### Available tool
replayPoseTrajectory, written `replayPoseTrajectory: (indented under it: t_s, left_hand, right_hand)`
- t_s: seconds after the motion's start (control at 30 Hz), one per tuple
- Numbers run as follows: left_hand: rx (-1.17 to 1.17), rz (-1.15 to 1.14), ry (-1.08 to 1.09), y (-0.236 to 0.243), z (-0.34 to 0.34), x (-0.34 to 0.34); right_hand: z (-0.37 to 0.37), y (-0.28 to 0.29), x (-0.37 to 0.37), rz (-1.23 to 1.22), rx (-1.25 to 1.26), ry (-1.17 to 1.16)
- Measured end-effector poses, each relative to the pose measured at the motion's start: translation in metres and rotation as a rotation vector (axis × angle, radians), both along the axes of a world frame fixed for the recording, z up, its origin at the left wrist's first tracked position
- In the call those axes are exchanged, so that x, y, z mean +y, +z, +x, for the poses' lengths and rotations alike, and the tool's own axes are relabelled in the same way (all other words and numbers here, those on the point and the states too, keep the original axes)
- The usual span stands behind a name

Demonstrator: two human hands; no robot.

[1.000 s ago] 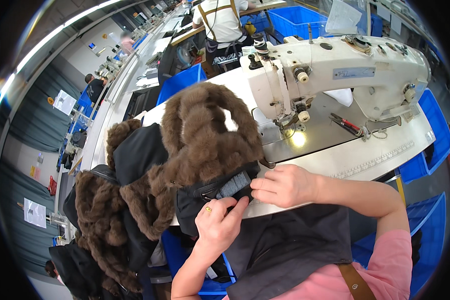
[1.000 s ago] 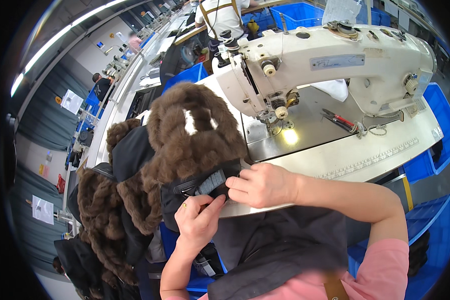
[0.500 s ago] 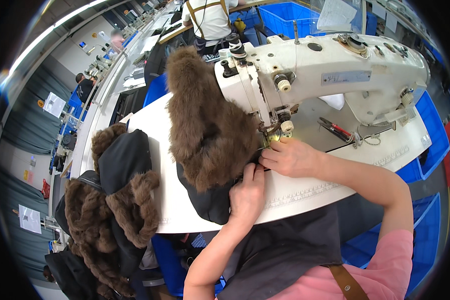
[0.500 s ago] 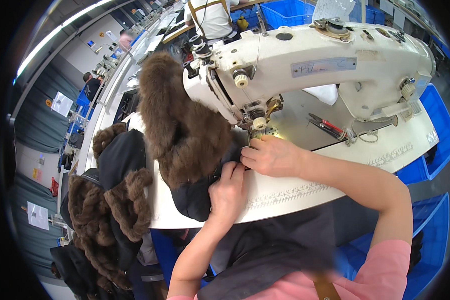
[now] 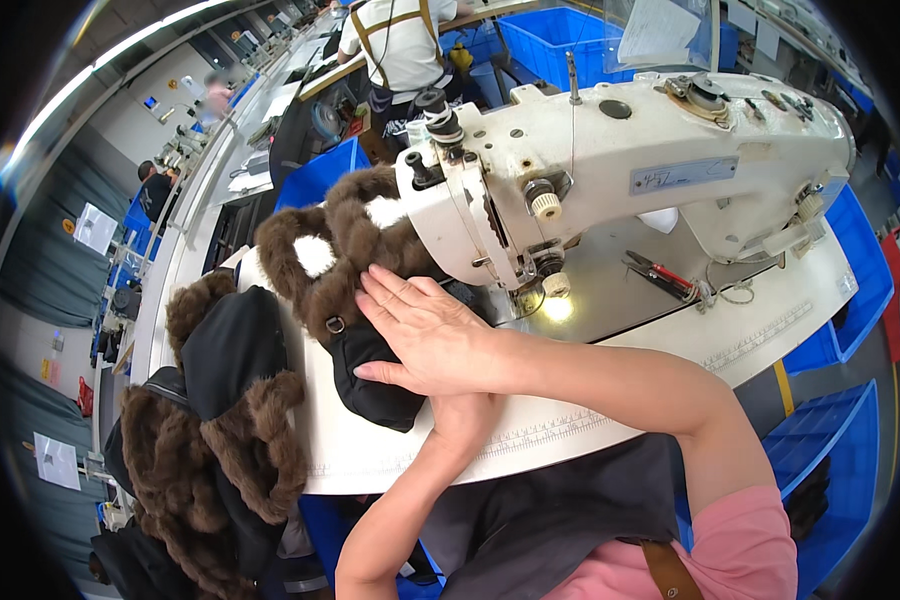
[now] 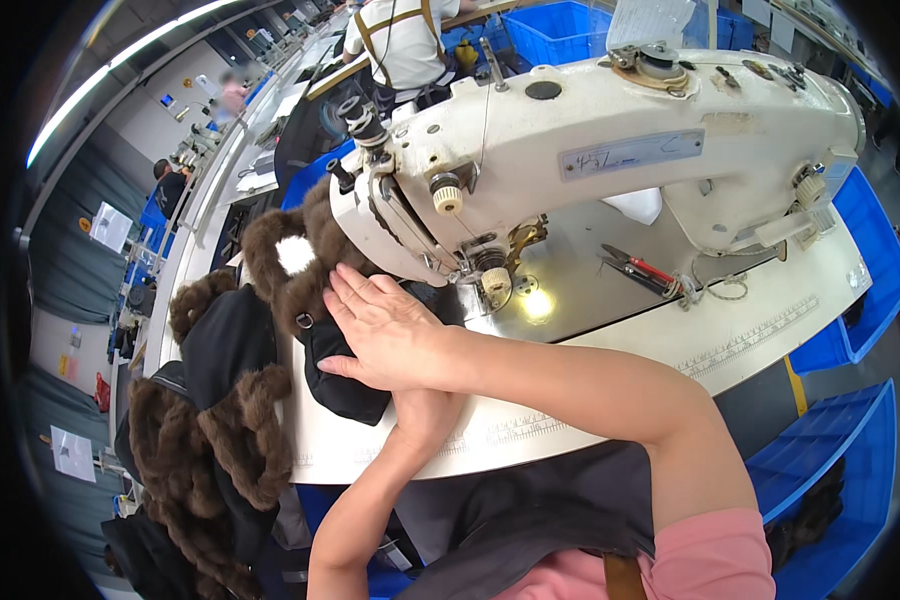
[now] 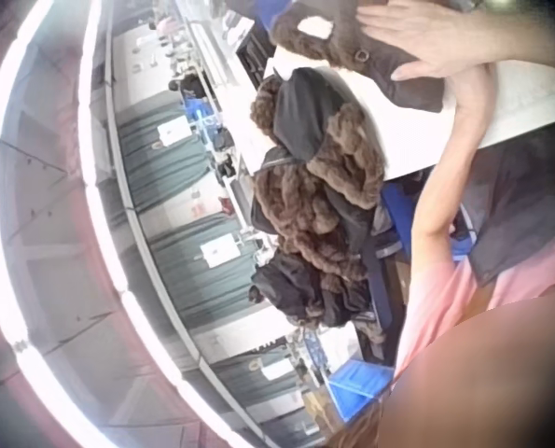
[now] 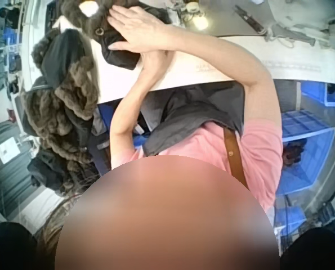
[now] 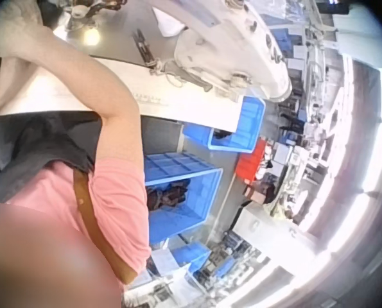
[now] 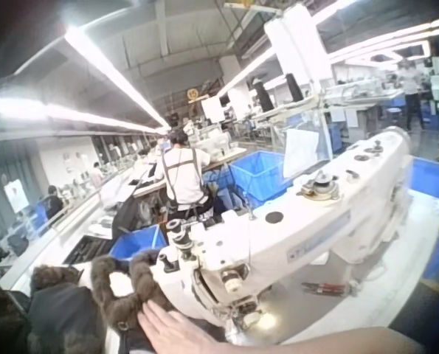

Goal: Sewing and adjusting a fur garment using an industrial sewing machine.

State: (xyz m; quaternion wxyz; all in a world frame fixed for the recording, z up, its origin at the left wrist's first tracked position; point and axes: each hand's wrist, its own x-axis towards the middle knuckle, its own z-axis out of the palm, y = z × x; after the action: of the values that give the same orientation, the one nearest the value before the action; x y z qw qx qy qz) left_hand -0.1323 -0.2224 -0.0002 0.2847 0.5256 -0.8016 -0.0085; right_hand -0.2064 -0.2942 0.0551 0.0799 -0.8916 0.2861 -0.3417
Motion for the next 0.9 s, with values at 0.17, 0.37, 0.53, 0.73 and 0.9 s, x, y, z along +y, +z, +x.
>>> replayPoseTrajectory:
  t_s: [0.17,0.37,0.53,0.73,0.9]
  left_hand:
    - [0.420,0.193,-0.146,0.004,0.017,-0.003]
    - [0.195,-0.096,-0.010,0.024,-0.003,-0.015]
    - [0.164,-0.106,-0.026,0.022,-0.004,-0.013]
    - [0.150,-0.088,0.000,0.025,-0.006,-0.010]
    - [0.115,-0.100,-0.026,0.026,-0.007,-0.009]
  right_hand:
    - [-0.059,-0.026,0.029,0.073,-0.240,0.398]
    - [-0.136,-0.016,0.034,1.352,-0.717,-0.128]
    - [-0.137,-0.011,-0.007,1.502,-0.544,-0.129]
    - [-0.134,-0.020,0.002,1.173,-0.539,-0.056]
    - [-0.109,-0.047,0.008,0.074,-0.097,-0.085]
